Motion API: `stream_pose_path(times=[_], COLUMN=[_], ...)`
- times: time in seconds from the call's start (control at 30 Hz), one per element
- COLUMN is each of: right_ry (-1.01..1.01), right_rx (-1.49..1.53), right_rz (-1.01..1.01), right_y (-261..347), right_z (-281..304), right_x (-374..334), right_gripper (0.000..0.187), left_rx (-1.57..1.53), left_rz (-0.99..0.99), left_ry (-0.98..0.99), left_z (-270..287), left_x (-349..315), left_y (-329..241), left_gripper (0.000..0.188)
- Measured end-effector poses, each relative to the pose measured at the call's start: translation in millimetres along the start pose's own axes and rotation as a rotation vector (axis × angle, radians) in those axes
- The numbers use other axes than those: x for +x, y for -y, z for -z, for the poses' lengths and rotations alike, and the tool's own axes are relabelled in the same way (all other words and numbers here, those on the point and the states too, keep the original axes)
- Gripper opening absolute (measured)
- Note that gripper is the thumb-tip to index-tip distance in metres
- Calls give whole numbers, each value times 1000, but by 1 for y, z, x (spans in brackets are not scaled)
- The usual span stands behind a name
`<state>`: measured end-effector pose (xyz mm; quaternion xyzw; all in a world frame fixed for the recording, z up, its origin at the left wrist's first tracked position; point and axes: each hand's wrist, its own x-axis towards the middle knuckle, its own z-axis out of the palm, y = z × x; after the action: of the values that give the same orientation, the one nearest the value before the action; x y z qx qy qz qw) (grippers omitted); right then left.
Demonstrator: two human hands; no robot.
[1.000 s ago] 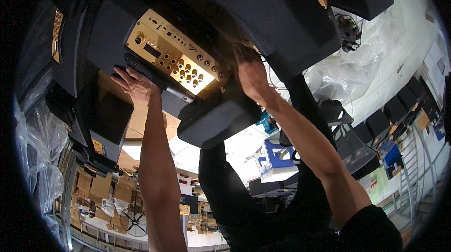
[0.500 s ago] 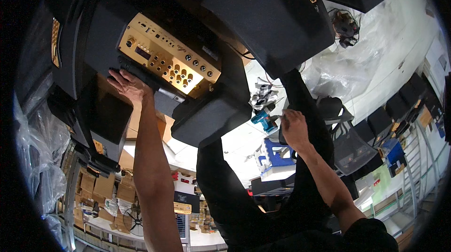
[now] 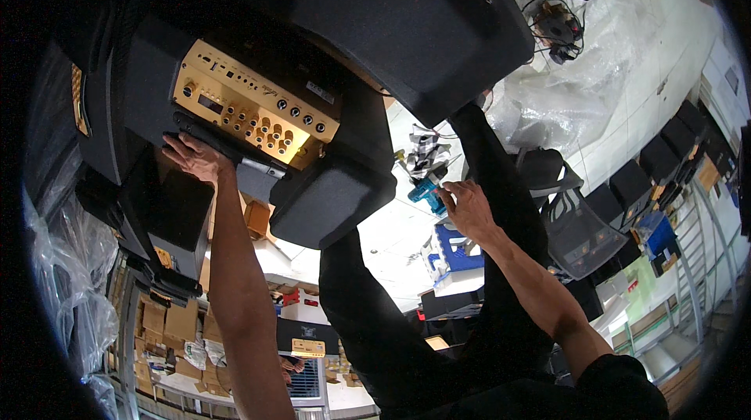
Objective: The person uses a hammer to tap the corners of a black electronic unit, then flips it to reveal a gold control panel. They connect a power cable to the unit and press a button on the panel, causing an indicator light to turn on.
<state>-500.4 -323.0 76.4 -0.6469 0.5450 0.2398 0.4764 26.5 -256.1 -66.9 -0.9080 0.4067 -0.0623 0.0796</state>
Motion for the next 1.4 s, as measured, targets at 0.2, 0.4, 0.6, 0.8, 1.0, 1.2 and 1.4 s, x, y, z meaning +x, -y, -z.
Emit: stream_pose_path(times=[0.2,0.4,0.6,0.8,1.0,1.2,1.4], right_ry=[6,-7,4,44,36,28,-85], right_rx=[-3,-5,5,-34,-21,-26,197], right_rz=[28,50,59,41,34,43,167], right_y=[-5,-3,-2,-3,-3,-3,26], right_z=[-4,-3,-3,-2,-3,-3,12], right_x=[3,5,5,6,6,5,16], right_gripper=[24,24,24,25,27,24,24], left_rx=[53,78,19,-91,-140,-147,88], left_rz=[-5,-45,17,68,117,51,-44], left_ry=[-3,-18,3,4,7,-29,-2], left_z=[1,20,10,-5,15,2,-16], left_x=[0,2,2,-3,3,0,-4], left_y=[-2,-22,-16,-1,-21,-6,14], left_gripper=[75,65,69,70,64,78,96])
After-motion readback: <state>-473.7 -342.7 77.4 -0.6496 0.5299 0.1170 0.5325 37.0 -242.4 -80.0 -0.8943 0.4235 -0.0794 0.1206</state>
